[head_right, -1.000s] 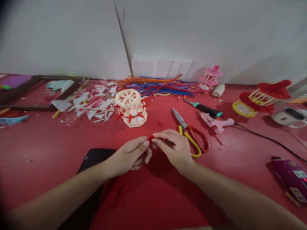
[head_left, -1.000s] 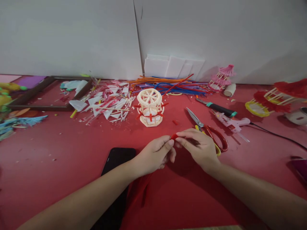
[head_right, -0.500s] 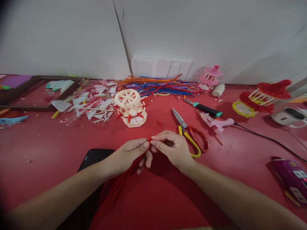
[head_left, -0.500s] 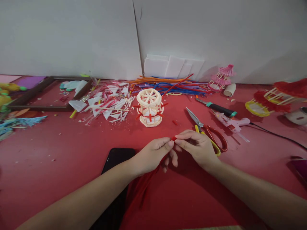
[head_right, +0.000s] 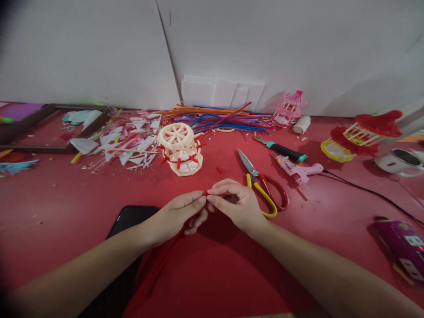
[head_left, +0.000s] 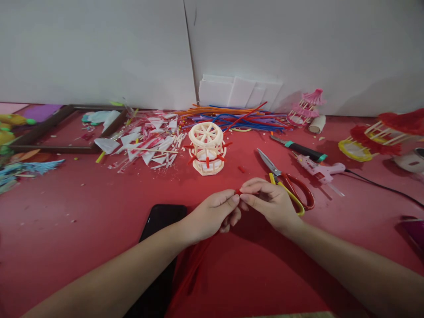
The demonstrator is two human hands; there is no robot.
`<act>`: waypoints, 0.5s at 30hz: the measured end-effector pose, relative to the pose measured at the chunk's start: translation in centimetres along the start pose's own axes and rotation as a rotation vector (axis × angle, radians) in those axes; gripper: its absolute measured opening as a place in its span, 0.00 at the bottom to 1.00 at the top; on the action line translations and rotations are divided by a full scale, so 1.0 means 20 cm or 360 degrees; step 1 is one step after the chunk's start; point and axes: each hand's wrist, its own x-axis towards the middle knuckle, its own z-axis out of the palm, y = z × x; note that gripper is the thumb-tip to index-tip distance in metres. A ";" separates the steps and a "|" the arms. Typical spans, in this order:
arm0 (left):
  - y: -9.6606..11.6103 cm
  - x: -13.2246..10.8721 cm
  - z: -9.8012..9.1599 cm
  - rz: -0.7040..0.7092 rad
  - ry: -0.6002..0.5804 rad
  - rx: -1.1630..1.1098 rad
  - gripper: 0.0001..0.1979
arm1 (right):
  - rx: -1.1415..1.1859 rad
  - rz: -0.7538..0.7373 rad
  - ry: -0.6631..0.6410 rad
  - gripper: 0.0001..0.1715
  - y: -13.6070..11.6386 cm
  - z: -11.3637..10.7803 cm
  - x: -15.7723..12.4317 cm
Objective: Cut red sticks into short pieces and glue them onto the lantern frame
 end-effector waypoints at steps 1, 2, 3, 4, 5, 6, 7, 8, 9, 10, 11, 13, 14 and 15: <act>0.00 0.00 0.00 0.0000 0.0001 -0.0020 0.17 | 0.0003 0.0000 -0.0007 0.02 0.00 0.00 0.00; 0.00 0.00 0.00 0.0000 0.0008 -0.0032 0.17 | 0.0002 0.0001 -0.0011 0.02 0.00 0.00 0.00; 0.00 0.00 0.00 -0.0002 0.0016 -0.0037 0.17 | -0.0011 0.0002 -0.0014 0.03 0.00 0.00 0.00; 0.00 0.00 0.00 -0.0009 0.0020 -0.0038 0.17 | -0.0039 -0.0001 -0.0015 0.03 0.00 0.00 0.00; 0.01 0.00 0.00 -0.0020 0.0018 -0.0039 0.16 | -0.0078 -0.0006 -0.0013 0.03 0.00 -0.01 0.01; 0.01 0.00 0.00 -0.0033 0.0007 -0.0051 0.16 | -0.0120 -0.0006 -0.0015 0.03 0.00 -0.01 0.01; 0.02 -0.01 0.00 -0.0050 -0.0017 -0.0079 0.15 | -0.0157 0.0005 -0.0026 0.03 -0.01 -0.01 0.01; 0.02 -0.01 0.00 -0.0074 -0.0057 -0.0119 0.15 | -0.0188 0.0022 -0.0045 0.03 -0.01 -0.02 0.01; 0.03 -0.01 0.00 -0.0104 -0.0106 -0.0165 0.14 | -0.0209 0.0038 -0.0062 0.04 -0.01 -0.02 0.01; 0.04 -0.01 -0.01 -0.0139 -0.0153 -0.0212 0.14 | -0.0220 0.0050 -0.0074 0.05 -0.01 -0.02 0.01; 0.04 -0.01 -0.01 -0.0175 -0.0192 -0.0256 0.14 | -0.0223 0.0056 -0.0077 0.06 -0.01 -0.02 0.01; 0.05 -0.01 -0.02 -0.0231 -0.0235 -0.0312 0.13 | -0.0209 0.0066 -0.0061 0.07 -0.01 -0.02 0.01; 0.05 -0.01 -0.02 -0.0246 -0.0239 -0.0328 0.13 | -0.0185 0.0083 -0.0058 0.08 -0.01 -0.02 0.01; 0.05 -0.01 -0.02 -0.0255 -0.0241 -0.0340 0.13 | -0.0151 0.0116 -0.0067 0.09 -0.01 -0.02 0.01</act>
